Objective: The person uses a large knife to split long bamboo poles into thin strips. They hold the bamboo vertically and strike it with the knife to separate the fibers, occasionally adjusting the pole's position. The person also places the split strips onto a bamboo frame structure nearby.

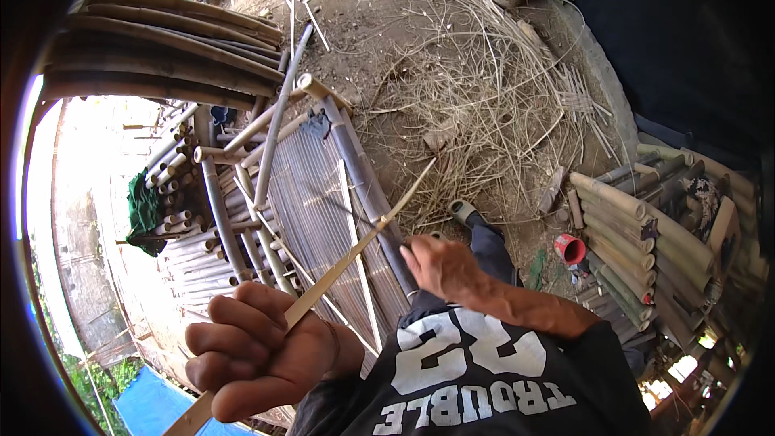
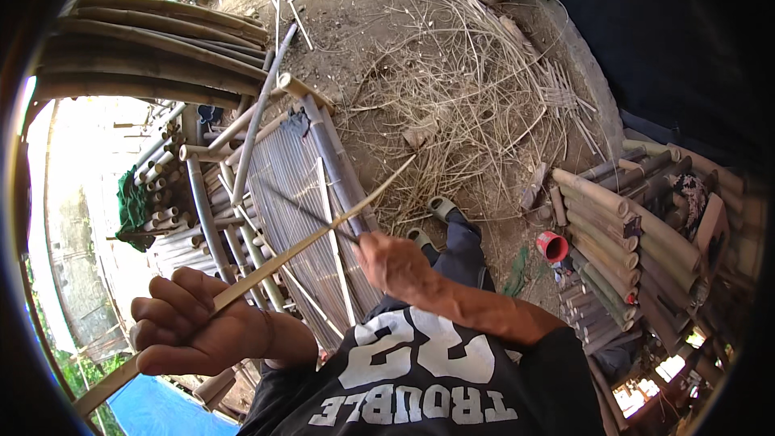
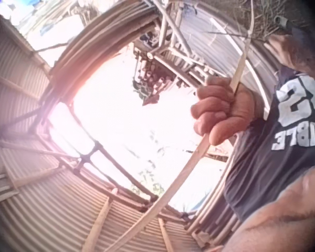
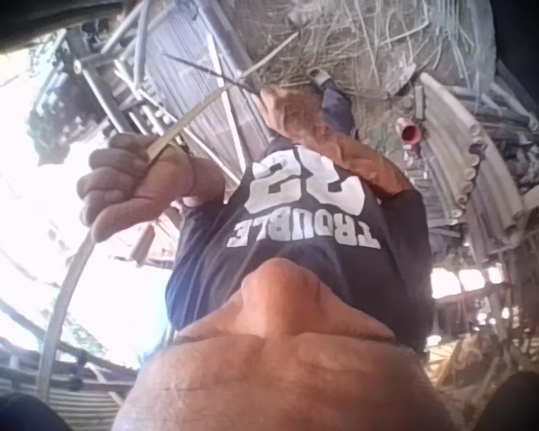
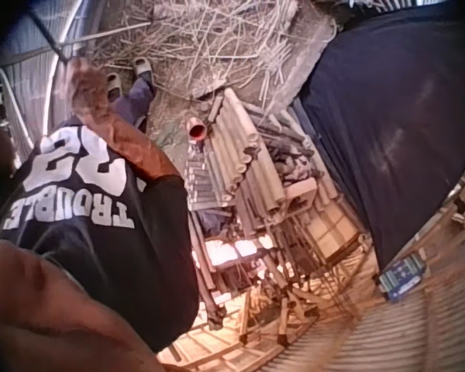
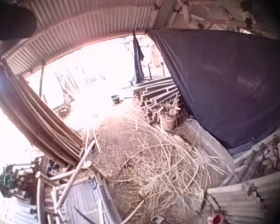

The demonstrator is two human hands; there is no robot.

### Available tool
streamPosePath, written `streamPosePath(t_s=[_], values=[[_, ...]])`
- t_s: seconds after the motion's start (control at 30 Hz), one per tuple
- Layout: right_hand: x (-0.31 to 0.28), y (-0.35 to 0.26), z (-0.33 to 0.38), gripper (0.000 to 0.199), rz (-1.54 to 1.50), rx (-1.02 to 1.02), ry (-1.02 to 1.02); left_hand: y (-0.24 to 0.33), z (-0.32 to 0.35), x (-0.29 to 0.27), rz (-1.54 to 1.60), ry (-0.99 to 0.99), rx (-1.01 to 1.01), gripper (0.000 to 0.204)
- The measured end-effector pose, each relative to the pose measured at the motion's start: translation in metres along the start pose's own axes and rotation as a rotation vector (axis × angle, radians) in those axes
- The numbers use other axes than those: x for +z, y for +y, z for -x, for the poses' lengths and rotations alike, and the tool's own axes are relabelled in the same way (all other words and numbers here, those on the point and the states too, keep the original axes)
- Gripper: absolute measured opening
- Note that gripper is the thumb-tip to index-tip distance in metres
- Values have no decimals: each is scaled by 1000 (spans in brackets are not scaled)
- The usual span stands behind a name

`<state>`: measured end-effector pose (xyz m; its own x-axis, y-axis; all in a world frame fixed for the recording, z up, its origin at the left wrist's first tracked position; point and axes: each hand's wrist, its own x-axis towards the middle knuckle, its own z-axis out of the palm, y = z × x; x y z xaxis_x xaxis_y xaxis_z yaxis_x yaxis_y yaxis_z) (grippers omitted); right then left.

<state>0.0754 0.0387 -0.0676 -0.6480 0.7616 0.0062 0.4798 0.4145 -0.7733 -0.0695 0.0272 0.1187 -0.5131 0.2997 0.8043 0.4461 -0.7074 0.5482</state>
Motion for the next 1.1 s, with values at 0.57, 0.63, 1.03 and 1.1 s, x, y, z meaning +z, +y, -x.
streamPosePath(t_s=[0.57,0.63,1.03,1.1], values=[[-53,288,-45,41,203,689,-127,-170,34,37,-634,60,-114,53],[-73,320,-35,42,246,721,-70,-157,4,50,-325,299,-186,52],[-104,391,-39,37,193,821,-14,-212,-72,175,-358,253,-182,53],[-92,398,-46,37,164,780,-18,-236,-57,175,-323,170,-204,52]])
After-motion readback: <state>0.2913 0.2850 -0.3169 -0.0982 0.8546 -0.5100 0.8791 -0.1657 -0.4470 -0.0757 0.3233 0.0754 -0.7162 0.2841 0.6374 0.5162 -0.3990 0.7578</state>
